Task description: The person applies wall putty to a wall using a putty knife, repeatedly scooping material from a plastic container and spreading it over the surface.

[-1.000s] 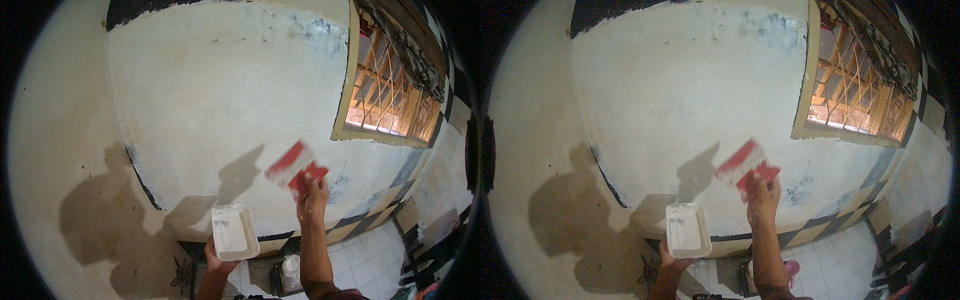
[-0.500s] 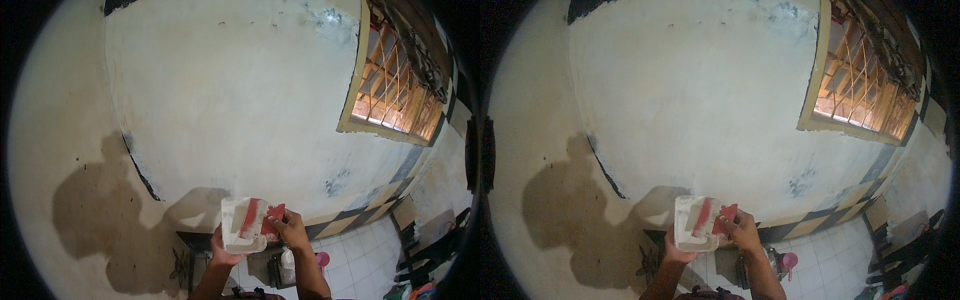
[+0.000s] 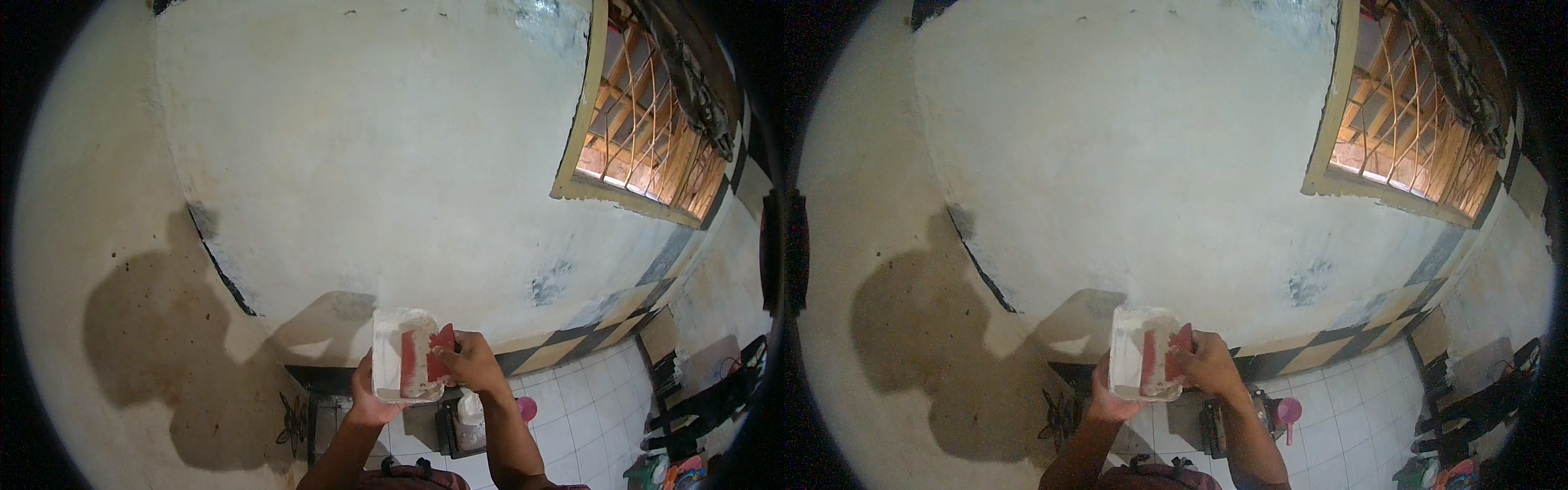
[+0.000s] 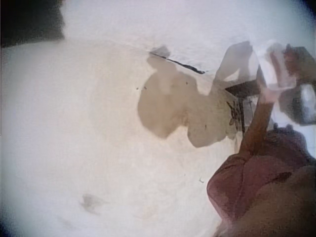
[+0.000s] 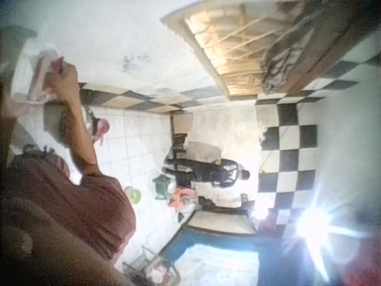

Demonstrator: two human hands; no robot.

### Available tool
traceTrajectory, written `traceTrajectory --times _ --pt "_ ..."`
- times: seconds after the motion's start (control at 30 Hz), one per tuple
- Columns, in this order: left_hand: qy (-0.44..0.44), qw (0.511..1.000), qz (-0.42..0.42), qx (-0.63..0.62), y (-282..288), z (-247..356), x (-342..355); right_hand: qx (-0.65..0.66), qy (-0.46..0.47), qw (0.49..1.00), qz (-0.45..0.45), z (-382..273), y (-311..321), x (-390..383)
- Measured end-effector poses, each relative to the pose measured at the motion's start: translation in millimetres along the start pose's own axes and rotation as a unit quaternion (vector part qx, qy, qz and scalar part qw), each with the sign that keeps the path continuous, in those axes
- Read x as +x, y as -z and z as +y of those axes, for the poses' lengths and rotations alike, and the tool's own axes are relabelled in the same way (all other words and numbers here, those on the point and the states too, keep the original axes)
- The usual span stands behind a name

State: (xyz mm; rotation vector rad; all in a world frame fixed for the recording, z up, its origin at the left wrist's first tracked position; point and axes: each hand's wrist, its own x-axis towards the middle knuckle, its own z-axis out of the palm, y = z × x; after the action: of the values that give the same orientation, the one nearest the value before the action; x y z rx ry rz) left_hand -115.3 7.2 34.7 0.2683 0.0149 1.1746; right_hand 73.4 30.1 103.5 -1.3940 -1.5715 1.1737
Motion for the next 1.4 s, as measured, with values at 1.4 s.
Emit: traceTrajectory --times 1.4 --pt "0.068 0.995 0.065 0.023 -7 -28 -2 -0.096 0.011 0.995 0.027 -11 31 -4"
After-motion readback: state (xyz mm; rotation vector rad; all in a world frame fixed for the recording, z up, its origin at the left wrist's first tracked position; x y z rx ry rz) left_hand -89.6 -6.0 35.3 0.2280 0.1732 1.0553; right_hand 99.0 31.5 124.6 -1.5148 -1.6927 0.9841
